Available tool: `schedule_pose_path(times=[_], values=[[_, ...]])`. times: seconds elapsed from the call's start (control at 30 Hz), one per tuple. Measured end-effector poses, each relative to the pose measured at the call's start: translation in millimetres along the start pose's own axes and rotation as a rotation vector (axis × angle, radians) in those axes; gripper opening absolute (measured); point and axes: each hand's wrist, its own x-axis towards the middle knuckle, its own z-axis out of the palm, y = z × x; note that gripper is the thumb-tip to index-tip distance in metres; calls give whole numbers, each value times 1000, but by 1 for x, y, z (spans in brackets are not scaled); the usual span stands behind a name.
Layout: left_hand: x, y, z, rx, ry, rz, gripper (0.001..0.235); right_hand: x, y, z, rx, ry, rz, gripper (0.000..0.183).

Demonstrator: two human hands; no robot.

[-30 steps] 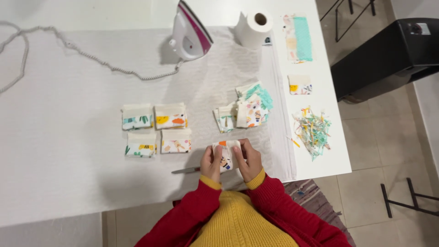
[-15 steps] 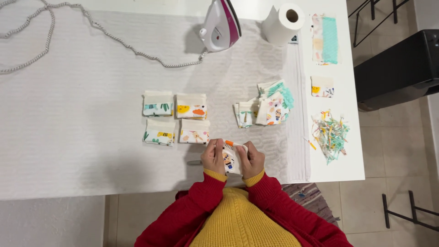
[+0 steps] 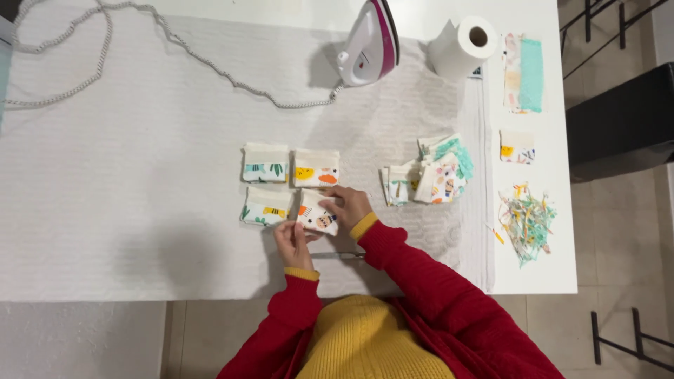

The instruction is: The person folds small patterned fabric pieces on a white table. They pick up each piece, fold it into a smaller square, and place it into a growing stack. An iron and a roll of paper towels are visible on the table.

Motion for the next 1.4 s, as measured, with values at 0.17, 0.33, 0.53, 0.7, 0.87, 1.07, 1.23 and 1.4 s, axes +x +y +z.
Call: schedule_pose_path(times=[0.17,0.33,0.53,0.7,0.87,1.07,1.23,1.4], values=[[1,32,15,568,-33,361,21,10,13,17,-214,52,-74,28],[16,18,45,985,-340,663,50,4,23,4,-123,58,-205,37],[19,12,56,1483,-500,548,70,-40,27,-76,-305,424,-424,21],[14,21,56,1443,-495,606,74,-50,34,-134,-728,779,-37,53],[2,48,82,1229,-489,718,67,-51,80,-138,-671,754,-63,29],[-21,50,150,577,-697,178,36,-102,18,-148,-56,771,111,19],[-32,13,169,61,-730,-257,29,-127,-12,-147,9,741,-114,14],[-39,3,160,45,-647,-248,22,-140,-18,-151,-12,629,-152,18]])
